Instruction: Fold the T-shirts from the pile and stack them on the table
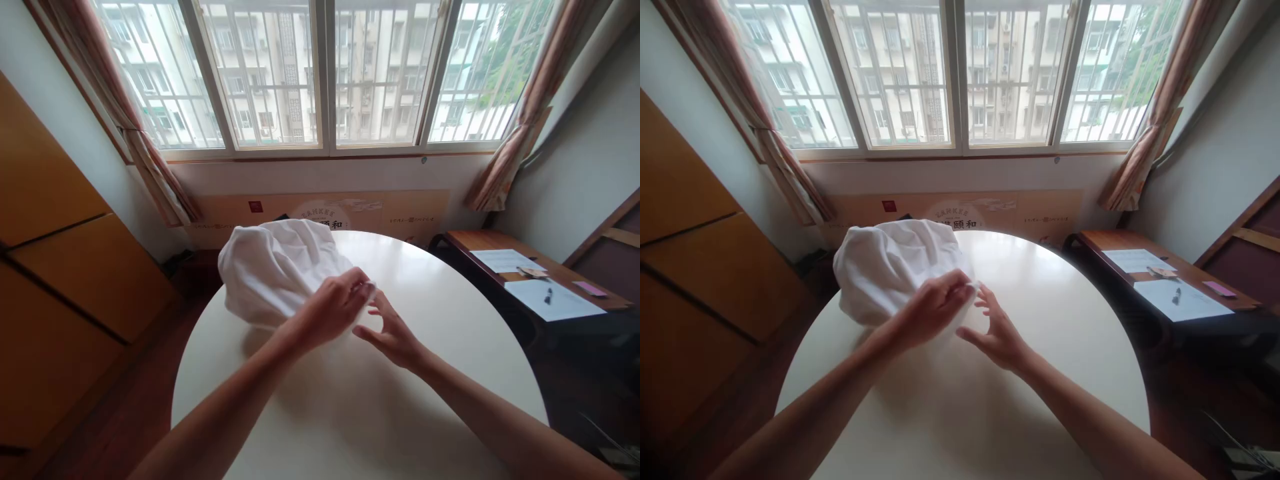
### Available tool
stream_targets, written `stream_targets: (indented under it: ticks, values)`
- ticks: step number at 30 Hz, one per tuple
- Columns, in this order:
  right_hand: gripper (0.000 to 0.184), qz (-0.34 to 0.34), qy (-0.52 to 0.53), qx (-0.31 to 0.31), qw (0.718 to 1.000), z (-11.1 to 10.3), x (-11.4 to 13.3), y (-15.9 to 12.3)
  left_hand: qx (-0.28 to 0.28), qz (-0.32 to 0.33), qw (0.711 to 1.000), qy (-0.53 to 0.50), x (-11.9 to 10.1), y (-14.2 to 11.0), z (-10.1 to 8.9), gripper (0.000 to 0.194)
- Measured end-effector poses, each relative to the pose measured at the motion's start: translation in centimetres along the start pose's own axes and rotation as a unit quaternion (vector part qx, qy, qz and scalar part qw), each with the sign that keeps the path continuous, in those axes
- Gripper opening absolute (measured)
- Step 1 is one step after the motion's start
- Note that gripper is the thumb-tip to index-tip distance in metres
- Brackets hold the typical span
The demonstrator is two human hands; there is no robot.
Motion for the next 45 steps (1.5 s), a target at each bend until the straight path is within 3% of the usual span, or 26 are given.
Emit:
stream_targets:
  ticks: [2, 4, 7, 9, 11, 13, 16, 19, 21, 24, 27, 29, 31, 35, 38, 39, 41, 43, 45]
  values:
    - [0.053, -0.003, 0.03, 0.011, 0.999, 0.1, 0.5, 0.4, 0.048, 0.03, 0.998, -0.028, -1.6, -0.9, 1.3, 0.028]
    - [0.041, 0.013, 0.072, 0.025, 0.997, -0.7, 0.5, 0.5, 0.05, 0.016, 0.999, -0.004, -1.2, -1.5, 0.9, 0.028]
    - [0.036, 0.072, 0.145, 0.001, 0.987, -3.2, -0.5, 0.7, 0.035, -0.052, 0.997, 0.052, 2.2, -2.4, -0.8, 0.03]
    - [0.032, 0.118, 0.192, -0.033, 0.974, -5.3, -1.3, 0.7, 0.087, -0.075, 0.991, 0.064, 4.7, -3.2, -0.7, 0.027]
    - [0.031, 0.167, 0.252, -0.024, 0.953, -6.7, -2.1, 0.5, 0.131, -0.087, 0.987, 0.046, 6.7, -3.9, -0.2, 0.014]
    - [0.032, 0.224, 0.296, 0.025, 0.928, -7.6, -2.5, 0.1, 0.109, -0.115, 0.987, 0.0, 7.8, -4.3, -0.2, 0.007]
    - [0.039, 0.294, 0.286, 0.108, 0.906, -9.1, -2.6, -0.9, 0.014, -0.182, 0.98, -0.081, 7.9, -4.4, -1.5, 0.01]
    - [0.052, 0.281, 0.239, 0.206, 0.907, -9.8, -2.5, -1.2, -0.025, -0.213, 0.975, -0.065, 7.4, -4.2, -3.0, 0.026]
    - [0.053, 0.232, 0.174, 0.235, 0.928, -10.0, -2.9, -0.9, -0.046, -0.21, 0.976, 0.037, 7.7, -4.1, -3.7, 0.027]
    - [0.038, 0.181, -0.004, 0.149, 0.972, -11.0, -5.4, 0.1, -0.058, -0.229, 0.95, 0.202, 9.5, -4.4, -4.1, 0.015]
    - [0.039, 0.192, -0.143, -0.007, 0.971, -13.1, -8.0, 0.5, -0.03, -0.256, 0.939, 0.23, 12.0, -4.8, -3.6, 0.011]
    - [0.042, 0.207, -0.14, -0.071, 0.966, -14.1, -8.8, 0.3, -0.023, -0.258, 0.946, 0.195, 13.3, -4.9, -3.4, 0.012]
    - [0.043, 0.207, -0.093, -0.042, 0.973, -13.9, -8.8, 0.1, -0.016, -0.262, 0.955, 0.139, 14.3, -4.9, -3.1, 0.023]
    - [0.049, 0.174, -0.087, 0.133, 0.972, -11.5, -7.1, -0.4, -0.036, -0.254, 0.962, 0.093, 14.9, -4.4, -3.2, 0.038]
    - [0.028, 0.186, -0.072, 0.139, 0.97, -12.0, -6.2, -0.8, -0.074, -0.242, 0.963, 0.095, 13.8, -4.4, -4.1, 0.041]
    - [0.028, 0.203, -0.03, 0.126, 0.971, -12.5, -6.1, -1.0, -0.063, -0.244, 0.965, 0.068, 13.2, -4.5, -4.2, 0.043]
    - [0.029, 0.238, 0.094, 0.062, 0.965, -14.3, -6.0, -1.5, 0.014, -0.265, 0.964, -0.029, 11.7, -5.2, -3.9, 0.048]
    - [0.029, 0.256, 0.206, -0.045, 0.943, -16.4, -6.1, -2.1, 0.136, -0.294, 0.936, -0.137, 9.8, -6.4, -2.9, 0.052]
    - [0.028, 0.259, 0.258, -0.124, 0.922, -17.9, -6.4, -2.5, 0.224, -0.306, 0.905, -0.195, 8.3, -7.5, -2.2, 0.052]
Point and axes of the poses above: each hand's wrist, its own y-axis towards the middle knuckle, its own z-axis out of the palm, x = y × z, the point moved 6 cm from there along y, towards the middle knuckle
